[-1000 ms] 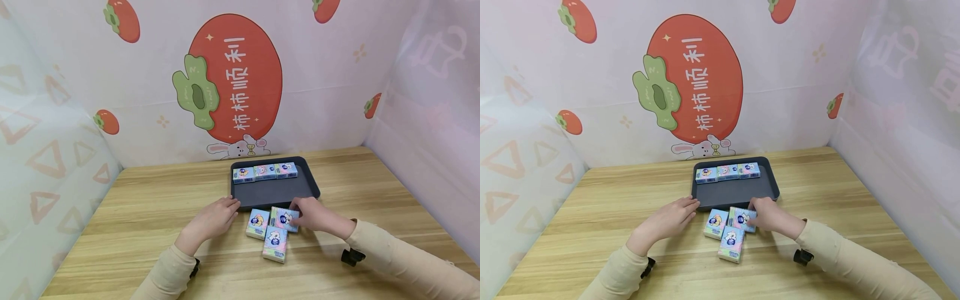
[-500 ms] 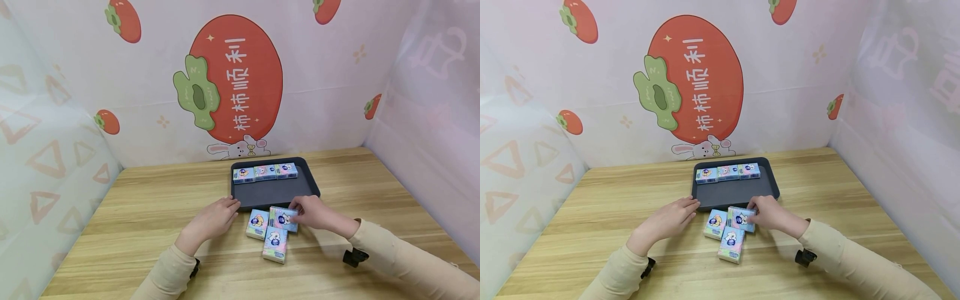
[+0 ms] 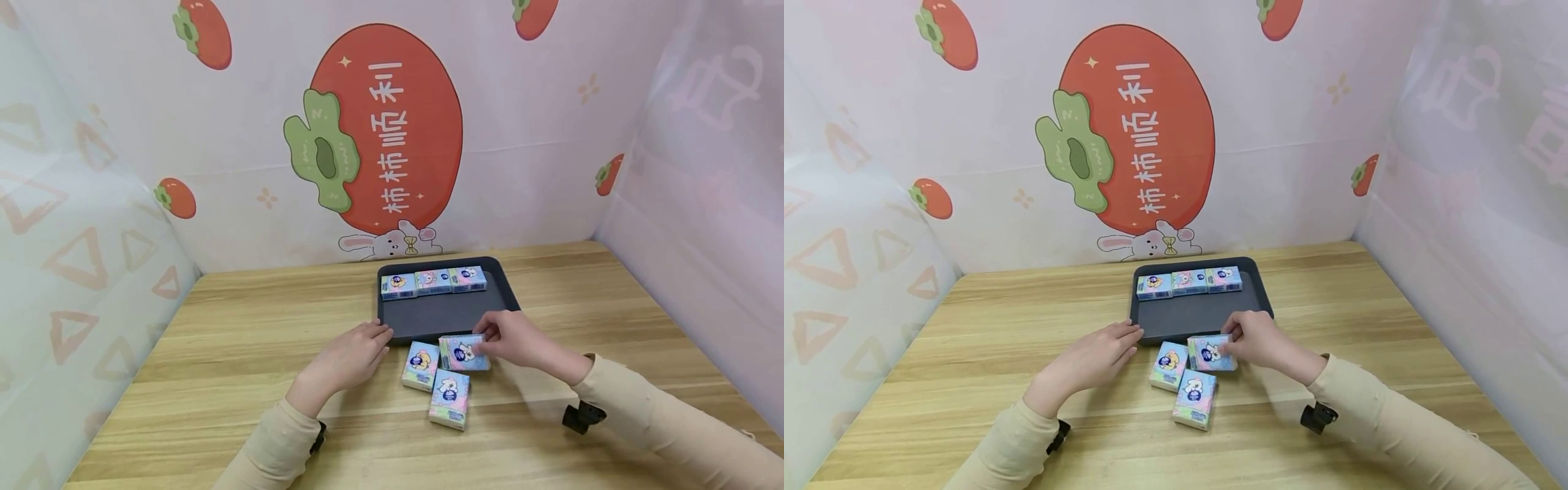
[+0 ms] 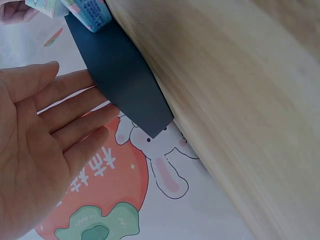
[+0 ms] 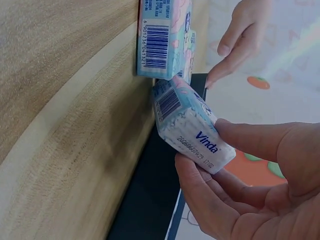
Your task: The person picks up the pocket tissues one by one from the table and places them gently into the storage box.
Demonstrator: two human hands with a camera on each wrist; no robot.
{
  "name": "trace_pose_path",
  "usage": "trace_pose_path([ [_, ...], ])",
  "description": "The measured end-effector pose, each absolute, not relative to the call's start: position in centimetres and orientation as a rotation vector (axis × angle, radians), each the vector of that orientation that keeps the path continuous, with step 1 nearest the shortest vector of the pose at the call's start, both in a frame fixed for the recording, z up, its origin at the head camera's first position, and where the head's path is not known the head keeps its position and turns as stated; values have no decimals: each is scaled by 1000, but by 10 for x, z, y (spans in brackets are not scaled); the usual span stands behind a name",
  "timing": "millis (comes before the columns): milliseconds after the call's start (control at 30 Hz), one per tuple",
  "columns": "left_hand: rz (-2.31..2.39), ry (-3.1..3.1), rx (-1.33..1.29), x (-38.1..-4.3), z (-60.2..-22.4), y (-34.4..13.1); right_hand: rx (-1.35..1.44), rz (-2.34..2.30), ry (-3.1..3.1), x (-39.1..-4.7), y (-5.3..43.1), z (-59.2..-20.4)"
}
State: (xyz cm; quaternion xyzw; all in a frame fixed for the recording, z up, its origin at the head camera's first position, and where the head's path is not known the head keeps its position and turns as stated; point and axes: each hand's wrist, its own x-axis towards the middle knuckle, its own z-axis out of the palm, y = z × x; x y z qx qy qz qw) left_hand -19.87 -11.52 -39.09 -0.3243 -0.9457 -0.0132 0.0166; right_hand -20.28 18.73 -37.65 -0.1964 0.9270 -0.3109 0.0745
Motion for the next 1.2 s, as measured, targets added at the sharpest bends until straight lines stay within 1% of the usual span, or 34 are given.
trace_pose_path([
  [600, -23, -2949, -995, -199, -390, -114, -572, -983, 2794, -205, 190, -368],
  [1200, -31, -2963, -985, -198, -389, -114, -568, -948, 2856, -212, 192, -346],
])
